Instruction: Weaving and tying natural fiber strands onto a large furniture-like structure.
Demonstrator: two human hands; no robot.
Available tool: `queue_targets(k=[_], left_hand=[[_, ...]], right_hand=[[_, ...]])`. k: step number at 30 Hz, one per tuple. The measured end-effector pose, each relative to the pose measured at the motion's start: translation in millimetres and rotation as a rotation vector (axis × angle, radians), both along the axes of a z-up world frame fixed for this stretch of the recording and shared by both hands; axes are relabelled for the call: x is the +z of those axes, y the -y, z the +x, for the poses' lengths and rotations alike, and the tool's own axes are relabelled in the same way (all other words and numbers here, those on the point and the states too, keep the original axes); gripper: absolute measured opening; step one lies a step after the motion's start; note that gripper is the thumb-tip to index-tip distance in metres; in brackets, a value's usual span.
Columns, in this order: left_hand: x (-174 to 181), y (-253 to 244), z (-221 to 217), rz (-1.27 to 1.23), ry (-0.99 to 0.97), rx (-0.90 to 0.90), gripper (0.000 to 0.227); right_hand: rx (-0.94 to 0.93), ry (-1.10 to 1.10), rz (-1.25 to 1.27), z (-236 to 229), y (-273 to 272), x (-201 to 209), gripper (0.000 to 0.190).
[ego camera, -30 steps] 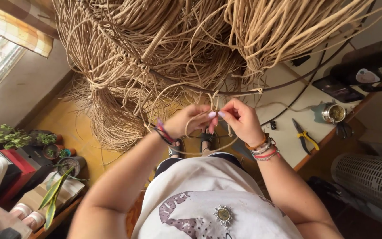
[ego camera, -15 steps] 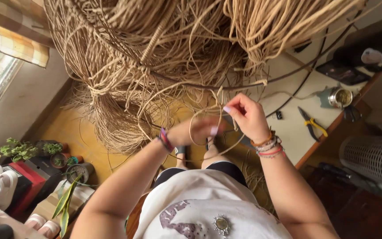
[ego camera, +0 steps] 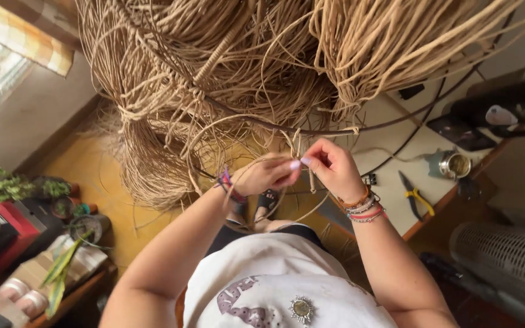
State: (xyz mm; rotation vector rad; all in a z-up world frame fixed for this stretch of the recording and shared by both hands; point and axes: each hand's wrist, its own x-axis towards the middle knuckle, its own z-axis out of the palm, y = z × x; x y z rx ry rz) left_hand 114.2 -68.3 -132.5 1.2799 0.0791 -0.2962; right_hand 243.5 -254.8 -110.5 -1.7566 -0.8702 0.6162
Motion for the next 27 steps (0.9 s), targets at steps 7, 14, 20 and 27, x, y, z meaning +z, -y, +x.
queue_targets(k=[7, 14, 20, 27], left_hand=[[12, -9, -17, 0.450, 0.110, -0.128, 0.033], [-46, -6, -39, 0.805, 0.420, -0.302, 0.025], [10, 1, -2, 0.376, 0.054, -0.068, 0.044], [-40, -13, -10, 1.230, 0.889, -0.299, 0.016]], right_hand=[[0.086, -0.004, -0.029, 2, -4, -9, 0.007], [0.080, -0.010, -0.020, 10, 2, -15, 0.008], [0.094, -0.066, 0.034, 8, 0, -17, 0.008], [0.070, -0.058, 0.027, 6, 0, -20, 0.007]])
